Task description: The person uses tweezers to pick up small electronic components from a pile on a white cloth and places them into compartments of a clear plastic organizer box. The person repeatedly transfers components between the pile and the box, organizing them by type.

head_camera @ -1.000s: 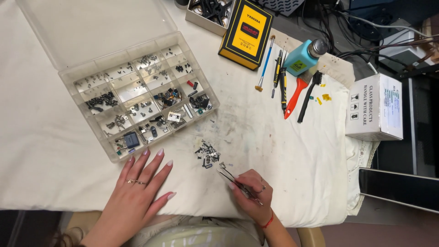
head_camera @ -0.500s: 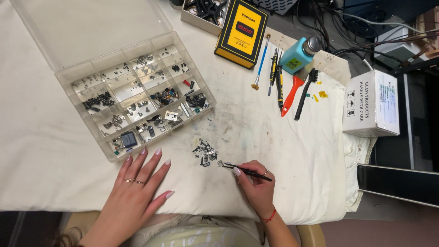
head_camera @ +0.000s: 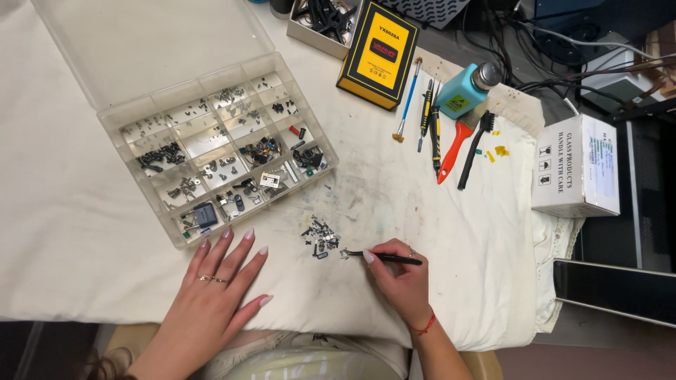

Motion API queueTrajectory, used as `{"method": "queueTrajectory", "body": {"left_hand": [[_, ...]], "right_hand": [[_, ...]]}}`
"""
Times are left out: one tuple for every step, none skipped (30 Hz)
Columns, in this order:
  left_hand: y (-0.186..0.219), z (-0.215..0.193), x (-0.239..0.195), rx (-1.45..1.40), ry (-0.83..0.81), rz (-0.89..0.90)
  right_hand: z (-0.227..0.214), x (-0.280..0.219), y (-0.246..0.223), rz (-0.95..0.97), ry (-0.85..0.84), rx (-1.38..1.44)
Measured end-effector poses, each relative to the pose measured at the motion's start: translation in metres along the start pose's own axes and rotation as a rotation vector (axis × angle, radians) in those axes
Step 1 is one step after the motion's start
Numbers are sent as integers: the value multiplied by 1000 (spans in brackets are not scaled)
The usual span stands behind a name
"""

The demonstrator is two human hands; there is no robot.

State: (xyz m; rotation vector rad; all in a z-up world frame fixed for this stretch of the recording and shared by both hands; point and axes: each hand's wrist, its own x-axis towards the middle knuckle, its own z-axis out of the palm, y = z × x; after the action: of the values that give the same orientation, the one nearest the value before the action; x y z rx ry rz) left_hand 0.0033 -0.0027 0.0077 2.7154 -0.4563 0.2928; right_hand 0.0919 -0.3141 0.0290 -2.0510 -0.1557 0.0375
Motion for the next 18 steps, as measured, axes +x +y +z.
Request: {"method": "queueTrajectory", "body": {"left_hand": [[0, 0, 0, 1, 1, -2], [0, -1, 0, -7, -2, -1], [0, -1, 0, -15, -6, 0], [0, 0, 0, -16, -5, -3], [0, 1, -1, -11, -8, -5], [-1, 1, -1, -6, -12, -7], [0, 1, -1, -6, -12, -12], [0, 0, 0, -8, -9, -9], [0, -1, 0, -7, -5, -8], [0, 1, -2, -5, -4, -13], [-1, 4, -3, 14, -1, -11], [-1, 6, -5, 33, 2, -8], [-1, 5, -4, 44, 14, -32], [0, 4, -4, 22, 12, -20], [-1, 1, -4, -3, 5, -2], [-1, 3, -6, 7, 13, -19], [-2, 5, -7, -4, -2, -13], [-3, 7, -8, -15, -17, -6]], "right_hand": [[0, 0, 0, -2, -2, 0], [0, 1, 1, 3, -3, -1], [0, 1, 2, 7, -6, -3], [-1, 1, 0, 6, -8, -4], [-1, 1, -2, 41, -5, 26], [-2, 2, -3, 76, -2, 56], [-3, 2, -3, 75, -6, 56], [-4, 3, -3, 104, 8, 111], [-4, 4, -4, 132, 22, 169], [-6, 3, -3, 129, 16, 170], [-6, 7, -2, 117, 32, 212], [-6, 10, -1, 104, 48, 255], [-6, 15, -6, 89, 23, 257], [-6, 20, -12, 54, -1, 312], [-5, 22, -17, 24, -19, 369], [-2, 27, -25, 15, -38, 372], [1, 33, -32, -14, -59, 389], [3, 38, -40, -42, -79, 406]]}}
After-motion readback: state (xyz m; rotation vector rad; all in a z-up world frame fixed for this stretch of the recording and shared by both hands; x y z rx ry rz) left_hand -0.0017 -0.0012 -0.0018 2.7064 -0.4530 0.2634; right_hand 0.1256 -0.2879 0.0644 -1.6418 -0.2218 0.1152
